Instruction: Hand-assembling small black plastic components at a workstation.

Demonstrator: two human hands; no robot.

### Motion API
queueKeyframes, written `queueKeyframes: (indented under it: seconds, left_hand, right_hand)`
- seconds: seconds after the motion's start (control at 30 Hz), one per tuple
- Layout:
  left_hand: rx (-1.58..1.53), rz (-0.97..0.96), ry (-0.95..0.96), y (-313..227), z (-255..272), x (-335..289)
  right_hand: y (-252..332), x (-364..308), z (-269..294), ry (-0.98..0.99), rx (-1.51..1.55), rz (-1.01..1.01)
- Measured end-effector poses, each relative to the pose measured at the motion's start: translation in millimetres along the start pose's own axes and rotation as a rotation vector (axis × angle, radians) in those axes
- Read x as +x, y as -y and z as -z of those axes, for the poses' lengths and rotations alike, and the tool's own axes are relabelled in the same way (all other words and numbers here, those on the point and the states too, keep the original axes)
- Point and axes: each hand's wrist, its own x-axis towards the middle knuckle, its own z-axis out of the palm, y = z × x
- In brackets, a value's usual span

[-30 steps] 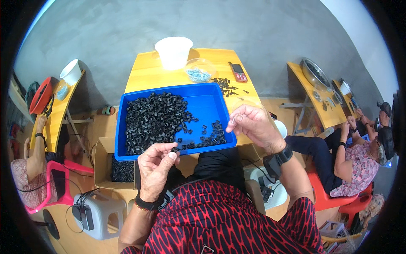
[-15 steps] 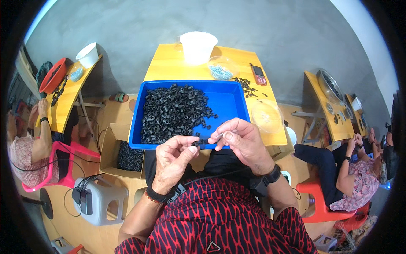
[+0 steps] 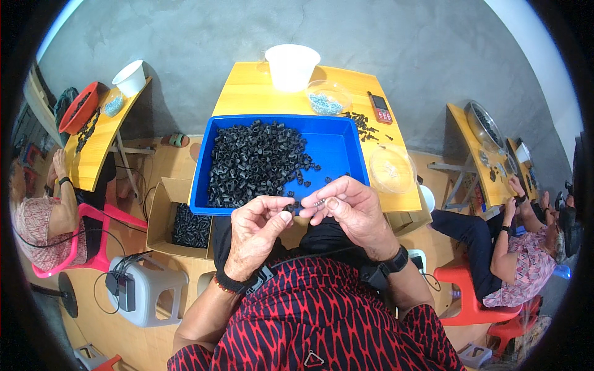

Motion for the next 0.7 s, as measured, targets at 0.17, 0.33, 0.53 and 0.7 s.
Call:
queueKeyframes:
  seconds: [0.17,0.33,0.53,0.7]
  left_hand:
    - [0.005,0.009,-0.008,-1.4,-0.2,-0.1]
    - [0.026,0.000,-0.003,-0.2,-0.8,-0.1]
    - [0.008,-0.009,0.005,0.0,-3.2,-0.1]
    - [-0.048,0.003,0.031,1.6,-3.4,-0.8]
  right_hand:
    - [-4.0,-4.0,3.5,0.004,0.127,-0.048]
    - [-11.1,-5.8,7.8,0.026,-0.022,-0.046]
    - [-2.5,-3.9,-2.5,-0.005,-0.124,-0.033]
    - [-2.7,-2.0,-9.1,-0.026,-0.314,0.017]
